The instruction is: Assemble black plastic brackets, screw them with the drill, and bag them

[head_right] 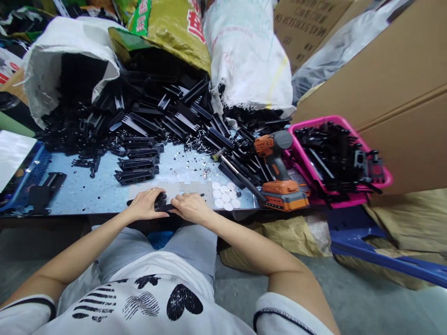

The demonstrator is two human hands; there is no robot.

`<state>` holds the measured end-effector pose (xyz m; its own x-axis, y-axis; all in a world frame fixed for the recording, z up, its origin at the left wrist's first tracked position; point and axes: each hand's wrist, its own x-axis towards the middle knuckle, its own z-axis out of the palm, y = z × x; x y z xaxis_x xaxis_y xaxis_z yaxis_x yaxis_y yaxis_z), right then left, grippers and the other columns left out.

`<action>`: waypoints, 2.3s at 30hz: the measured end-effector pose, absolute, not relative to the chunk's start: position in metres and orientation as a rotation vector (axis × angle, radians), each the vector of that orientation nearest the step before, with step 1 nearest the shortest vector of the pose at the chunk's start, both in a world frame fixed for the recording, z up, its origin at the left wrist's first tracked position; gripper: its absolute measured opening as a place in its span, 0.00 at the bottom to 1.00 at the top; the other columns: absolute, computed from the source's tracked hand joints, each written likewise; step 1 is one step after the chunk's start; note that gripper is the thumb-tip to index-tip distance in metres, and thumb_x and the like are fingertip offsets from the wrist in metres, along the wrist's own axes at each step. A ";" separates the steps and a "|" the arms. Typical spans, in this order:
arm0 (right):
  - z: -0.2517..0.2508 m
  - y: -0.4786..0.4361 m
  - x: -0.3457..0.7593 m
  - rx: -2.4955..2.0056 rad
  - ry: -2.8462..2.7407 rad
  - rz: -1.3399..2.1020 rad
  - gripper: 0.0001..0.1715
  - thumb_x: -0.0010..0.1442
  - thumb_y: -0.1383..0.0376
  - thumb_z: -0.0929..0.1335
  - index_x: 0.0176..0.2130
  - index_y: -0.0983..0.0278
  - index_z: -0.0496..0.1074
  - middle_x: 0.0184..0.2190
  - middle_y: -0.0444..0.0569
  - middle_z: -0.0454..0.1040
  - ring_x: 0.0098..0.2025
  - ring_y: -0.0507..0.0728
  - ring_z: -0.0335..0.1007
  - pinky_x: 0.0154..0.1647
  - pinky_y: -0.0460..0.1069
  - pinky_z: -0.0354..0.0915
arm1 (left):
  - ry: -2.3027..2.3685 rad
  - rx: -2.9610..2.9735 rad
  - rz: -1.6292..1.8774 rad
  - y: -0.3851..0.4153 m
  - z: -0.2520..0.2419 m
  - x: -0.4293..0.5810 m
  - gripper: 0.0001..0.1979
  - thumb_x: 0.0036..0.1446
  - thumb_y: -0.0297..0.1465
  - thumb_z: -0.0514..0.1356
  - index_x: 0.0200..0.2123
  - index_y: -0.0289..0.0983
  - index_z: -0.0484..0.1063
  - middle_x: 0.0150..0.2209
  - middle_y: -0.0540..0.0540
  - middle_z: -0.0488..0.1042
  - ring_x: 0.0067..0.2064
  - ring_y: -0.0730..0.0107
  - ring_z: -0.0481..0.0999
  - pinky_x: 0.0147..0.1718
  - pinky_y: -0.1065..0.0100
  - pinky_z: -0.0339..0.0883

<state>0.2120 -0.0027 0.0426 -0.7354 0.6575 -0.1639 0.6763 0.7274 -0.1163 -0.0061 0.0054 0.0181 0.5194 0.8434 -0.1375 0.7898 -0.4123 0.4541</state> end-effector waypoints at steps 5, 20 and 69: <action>0.045 -0.004 0.209 1.129 2.811 -0.242 0.21 0.67 0.52 0.56 0.41 0.64 0.68 0.35 0.50 0.73 0.34 0.54 0.69 0.29 0.47 0.51 | 1.314 2.311 0.181 0.006 0.020 -0.010 0.36 0.43 0.55 0.62 0.49 0.40 0.61 0.45 0.43 0.71 0.46 0.55 0.73 0.43 0.59 0.65; 0.051 -0.007 0.208 1.194 2.808 -0.177 0.21 0.67 0.54 0.56 0.40 0.65 0.68 0.35 0.52 0.73 0.35 0.55 0.67 0.29 0.48 0.48 | 1.202 2.420 0.338 0.013 0.011 -0.015 0.32 0.46 0.53 0.61 0.48 0.38 0.62 0.43 0.42 0.72 0.43 0.58 0.74 0.41 0.61 0.67; 0.008 0.180 0.258 2.106 2.370 -0.031 0.16 0.61 0.75 0.56 0.44 0.73 0.68 0.42 0.62 0.71 0.46 0.61 0.64 0.46 0.53 0.56 | 1.713 2.205 0.274 0.161 -0.009 0.085 0.24 0.57 0.21 0.47 0.57 0.35 0.59 0.53 0.35 0.64 0.49 0.58 0.69 0.48 0.61 0.61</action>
